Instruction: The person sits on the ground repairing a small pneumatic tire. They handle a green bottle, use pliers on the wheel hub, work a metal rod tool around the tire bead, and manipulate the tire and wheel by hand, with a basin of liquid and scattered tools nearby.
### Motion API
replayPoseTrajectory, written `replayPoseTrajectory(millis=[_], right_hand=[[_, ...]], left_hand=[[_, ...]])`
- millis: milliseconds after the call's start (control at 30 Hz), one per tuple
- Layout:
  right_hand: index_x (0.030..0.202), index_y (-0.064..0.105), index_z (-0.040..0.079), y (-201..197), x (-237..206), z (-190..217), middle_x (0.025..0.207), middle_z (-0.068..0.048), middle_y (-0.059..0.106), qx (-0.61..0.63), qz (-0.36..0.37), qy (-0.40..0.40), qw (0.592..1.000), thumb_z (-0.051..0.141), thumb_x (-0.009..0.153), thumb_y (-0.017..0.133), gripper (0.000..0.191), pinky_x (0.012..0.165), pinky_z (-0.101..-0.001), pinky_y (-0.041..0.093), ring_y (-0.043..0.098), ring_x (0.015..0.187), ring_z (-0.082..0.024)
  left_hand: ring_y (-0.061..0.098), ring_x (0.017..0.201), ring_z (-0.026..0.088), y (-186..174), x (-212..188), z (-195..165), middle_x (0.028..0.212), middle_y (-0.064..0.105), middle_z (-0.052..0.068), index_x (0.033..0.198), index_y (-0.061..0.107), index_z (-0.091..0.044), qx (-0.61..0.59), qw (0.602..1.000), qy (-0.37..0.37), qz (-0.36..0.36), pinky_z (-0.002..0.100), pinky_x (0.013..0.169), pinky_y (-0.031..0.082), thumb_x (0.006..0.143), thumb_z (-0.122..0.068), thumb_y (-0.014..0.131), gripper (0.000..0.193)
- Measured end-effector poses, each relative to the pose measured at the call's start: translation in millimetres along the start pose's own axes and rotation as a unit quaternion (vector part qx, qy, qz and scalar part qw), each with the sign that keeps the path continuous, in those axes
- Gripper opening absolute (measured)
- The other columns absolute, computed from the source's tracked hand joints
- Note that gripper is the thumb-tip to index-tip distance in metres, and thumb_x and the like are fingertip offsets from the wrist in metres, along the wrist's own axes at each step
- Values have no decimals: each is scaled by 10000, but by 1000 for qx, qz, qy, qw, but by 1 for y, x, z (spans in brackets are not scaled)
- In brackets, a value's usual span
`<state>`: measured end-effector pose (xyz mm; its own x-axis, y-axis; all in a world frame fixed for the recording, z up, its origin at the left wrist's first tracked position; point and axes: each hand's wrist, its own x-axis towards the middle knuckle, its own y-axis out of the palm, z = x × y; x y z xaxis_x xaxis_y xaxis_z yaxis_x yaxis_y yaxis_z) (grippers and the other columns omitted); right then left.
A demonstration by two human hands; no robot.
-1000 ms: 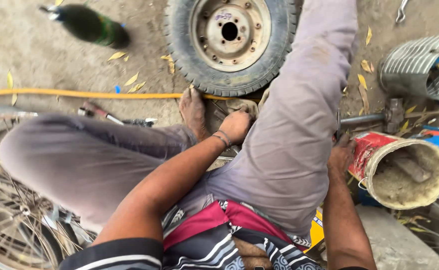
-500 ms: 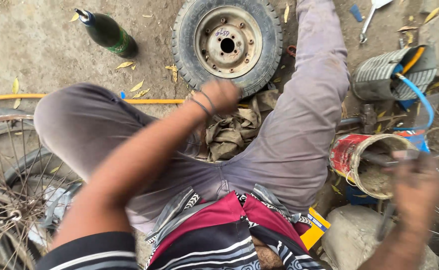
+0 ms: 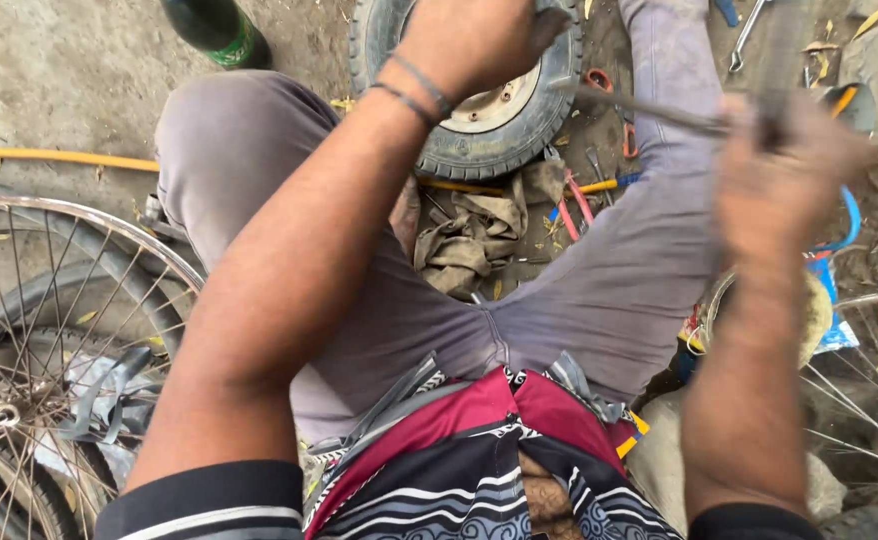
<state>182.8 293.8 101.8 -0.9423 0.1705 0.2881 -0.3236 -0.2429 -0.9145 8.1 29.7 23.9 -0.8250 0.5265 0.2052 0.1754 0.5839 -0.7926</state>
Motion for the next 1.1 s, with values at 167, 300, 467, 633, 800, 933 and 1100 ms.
replayPoseTrajectory(millis=[167, 300, 467, 633, 800, 933, 1100], right_hand=[[776, 583, -9, 73, 29, 41, 696, -121, 552, 73, 46, -59, 995, 115, 1050, 794, 367, 631, -417, 399, 500, 619, -251], [777, 533, -20, 89, 47, 59, 683, -147, 544, 88, 86, -98, 988, 96, 1055, 783, 392, 651, -429, 413, 523, 617, -281], [763, 499, -16, 96, 77, 66, 674, -141, 545, 109, 122, -95, 982, 110, 1061, 808, 447, 624, -427, 409, 531, 596, -280], [791, 559, 12, 112, 90, 74, 735, -114, 615, 102, 110, -153, 977, 56, 1022, 754, 305, 647, -413, 456, 612, 698, -268], [797, 555, 35, 130, 88, 80, 689, -119, 571, 65, 123, -84, 987, 204, 1059, 789, 390, 571, -432, 428, 559, 569, -274], [938, 704, 91, 146, 83, 67, 763, -28, 661, 526, 155, 241, 801, 358, 1138, 583, 355, 530, -353, 345, 514, 592, -167], [1250, 660, 214, 199, 24, 34, 1087, 89, 763, 635, 48, 381, 670, 329, 1043, 517, 276, 841, -217, 587, 719, 941, -14]], left_hand=[[716, 672, 384, 27, 37, 32, 752, 720, 201, 873, 756, -68, 15, 997, 35, -71, 494, 558, 561, 736, -82, 700, 150], [725, 700, 373, 24, 42, 51, 759, 719, 194, 864, 747, -53, -8, 997, 46, -63, 479, 591, 577, 680, -42, 702, 189], [722, 705, 377, 20, 48, 62, 773, 720, 190, 851, 729, -50, -7, 998, 30, -50, 477, 572, 576, 692, -66, 717, 160], [725, 688, 380, 20, 58, 63, 734, 718, 187, 842, 723, -53, 14, 998, 8, -59, 474, 520, 571, 667, -61, 705, 176], [723, 646, 370, 16, 66, 55, 717, 710, 191, 834, 718, -64, 35, 999, -21, -19, 484, 506, 565, 680, -77, 682, 159], [710, 712, 400, 28, 68, 30, 770, 708, 216, 883, 704, -20, -36, 997, -54, -39, 494, 633, 574, 888, -255, 704, 235], [688, 819, 424, 60, 65, 3, 849, 712, 238, 1043, 630, 38, -127, 992, 4, 12, 512, 726, 553, 943, -320, 675, 374]])
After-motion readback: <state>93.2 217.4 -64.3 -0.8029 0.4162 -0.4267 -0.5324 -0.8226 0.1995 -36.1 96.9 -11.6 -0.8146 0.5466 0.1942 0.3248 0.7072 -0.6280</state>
